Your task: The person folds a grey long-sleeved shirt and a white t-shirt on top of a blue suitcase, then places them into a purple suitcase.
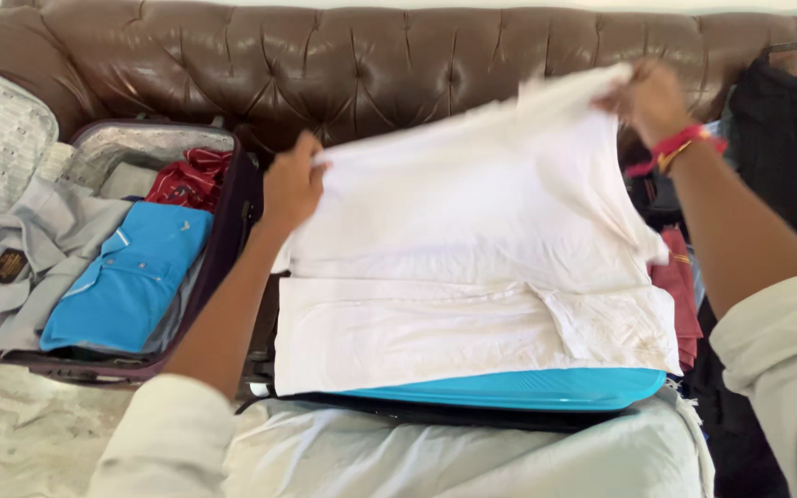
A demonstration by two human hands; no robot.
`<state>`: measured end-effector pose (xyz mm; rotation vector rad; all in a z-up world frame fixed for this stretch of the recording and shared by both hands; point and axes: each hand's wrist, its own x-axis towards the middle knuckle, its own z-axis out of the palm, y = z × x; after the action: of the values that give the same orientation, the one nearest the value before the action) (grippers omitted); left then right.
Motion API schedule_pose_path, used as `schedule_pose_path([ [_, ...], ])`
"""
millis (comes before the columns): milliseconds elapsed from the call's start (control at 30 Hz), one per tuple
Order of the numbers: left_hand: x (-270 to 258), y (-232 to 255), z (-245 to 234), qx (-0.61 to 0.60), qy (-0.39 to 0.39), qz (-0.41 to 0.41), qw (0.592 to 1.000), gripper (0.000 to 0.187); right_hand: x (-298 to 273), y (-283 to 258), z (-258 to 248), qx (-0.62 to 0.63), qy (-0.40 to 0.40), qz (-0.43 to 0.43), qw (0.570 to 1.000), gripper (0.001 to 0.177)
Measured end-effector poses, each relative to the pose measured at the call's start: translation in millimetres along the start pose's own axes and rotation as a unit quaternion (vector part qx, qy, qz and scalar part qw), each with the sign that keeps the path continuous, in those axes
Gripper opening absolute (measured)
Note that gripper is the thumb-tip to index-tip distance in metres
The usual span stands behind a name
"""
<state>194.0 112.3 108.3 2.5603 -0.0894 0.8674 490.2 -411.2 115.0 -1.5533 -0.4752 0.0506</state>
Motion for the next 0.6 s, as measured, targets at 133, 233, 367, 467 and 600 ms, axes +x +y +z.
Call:
schedule_pose_path([
  [133,52.6,11.4,-1.1,0.019,0.136,0.093,0.986,0.021,1.5,-52.4,3.1,0.041,0.081,-0.031,0.995,0.014],
  [233,45.7,25.6,0.3,-0.043,0.068,0.008,0.997,0.021,-36.5,-65.4,6.9,-0.021,0.094,-0.041,0.994,0.020],
  [367,-0.7,35.5,-6.4,-0.034,-0.015,0.030,0.999,0.021,-105.5,-59.0,13.7,-0.048,0.091,0.037,0.994,0.023],
  [467,-43.9,43.4,-16.5,0.010,-0.028,0.075,0.997,0.020,-162.5,-52.4,17.3,-0.095,0.086,0.069,0.989,0.019],
  [600,-91.6,51.9,-32.1,0.033,-0.013,0.099,0.994,0.023,-231.8,-51.0,24.7,-0.165,0.158,0.065,0.971,0.018],
])
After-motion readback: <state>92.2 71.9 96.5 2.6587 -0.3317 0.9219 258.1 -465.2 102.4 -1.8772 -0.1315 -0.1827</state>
